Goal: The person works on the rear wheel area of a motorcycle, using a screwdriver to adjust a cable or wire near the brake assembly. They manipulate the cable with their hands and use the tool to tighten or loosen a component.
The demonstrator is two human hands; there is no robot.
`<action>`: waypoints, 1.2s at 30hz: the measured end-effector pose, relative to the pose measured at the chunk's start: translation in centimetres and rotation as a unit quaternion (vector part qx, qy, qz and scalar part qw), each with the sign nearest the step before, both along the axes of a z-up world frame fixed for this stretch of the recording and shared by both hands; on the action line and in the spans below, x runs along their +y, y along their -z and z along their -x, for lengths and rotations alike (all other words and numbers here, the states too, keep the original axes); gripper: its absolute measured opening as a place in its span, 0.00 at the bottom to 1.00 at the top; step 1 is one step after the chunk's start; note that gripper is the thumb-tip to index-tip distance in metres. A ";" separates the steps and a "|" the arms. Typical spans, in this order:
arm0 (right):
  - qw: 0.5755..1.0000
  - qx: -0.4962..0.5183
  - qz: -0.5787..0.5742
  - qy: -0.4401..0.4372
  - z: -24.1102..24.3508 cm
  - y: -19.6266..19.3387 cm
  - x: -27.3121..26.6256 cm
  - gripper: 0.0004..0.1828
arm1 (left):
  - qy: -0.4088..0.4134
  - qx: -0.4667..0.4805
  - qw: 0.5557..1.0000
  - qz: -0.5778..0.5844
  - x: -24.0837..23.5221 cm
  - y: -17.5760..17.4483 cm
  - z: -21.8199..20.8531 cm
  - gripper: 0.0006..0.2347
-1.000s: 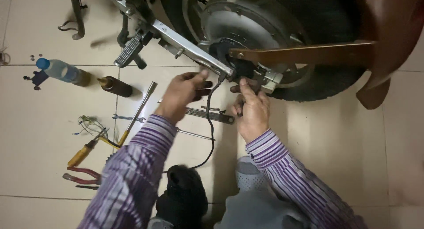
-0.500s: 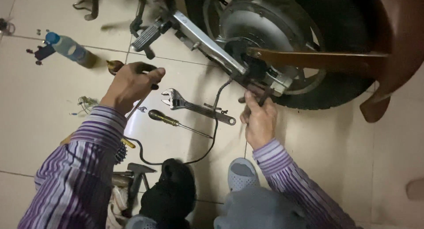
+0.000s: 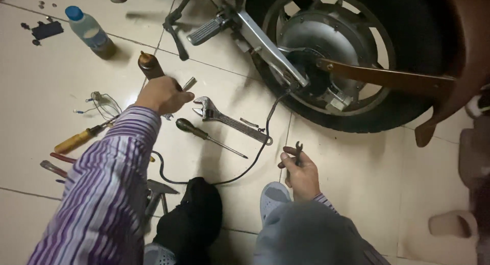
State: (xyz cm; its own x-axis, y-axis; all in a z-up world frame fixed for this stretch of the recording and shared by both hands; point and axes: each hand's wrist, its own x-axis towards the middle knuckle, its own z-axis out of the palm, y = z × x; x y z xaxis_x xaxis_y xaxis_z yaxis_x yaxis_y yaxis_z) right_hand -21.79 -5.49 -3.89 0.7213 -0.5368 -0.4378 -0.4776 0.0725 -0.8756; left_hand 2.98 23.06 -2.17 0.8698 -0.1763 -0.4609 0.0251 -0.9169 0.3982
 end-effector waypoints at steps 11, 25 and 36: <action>0.981 0.118 0.088 -0.127 1.1 2.4 -0.4 0.17 | 0.133 -0.012 0.989 -0.066 -0.5 -0.9 1.6 0.14; 0.975 0.149 0.134 -0.097 2.4 -3.6 1.9 0.17 | 0.153 -0.006 0.988 -0.022 -4.3 2.9 0.7 0.13; 0.950 0.196 0.207 -0.128 2.0 0.8 -1.3 0.16 | 0.130 -0.015 0.991 -0.001 -4.4 2.0 -0.5 0.14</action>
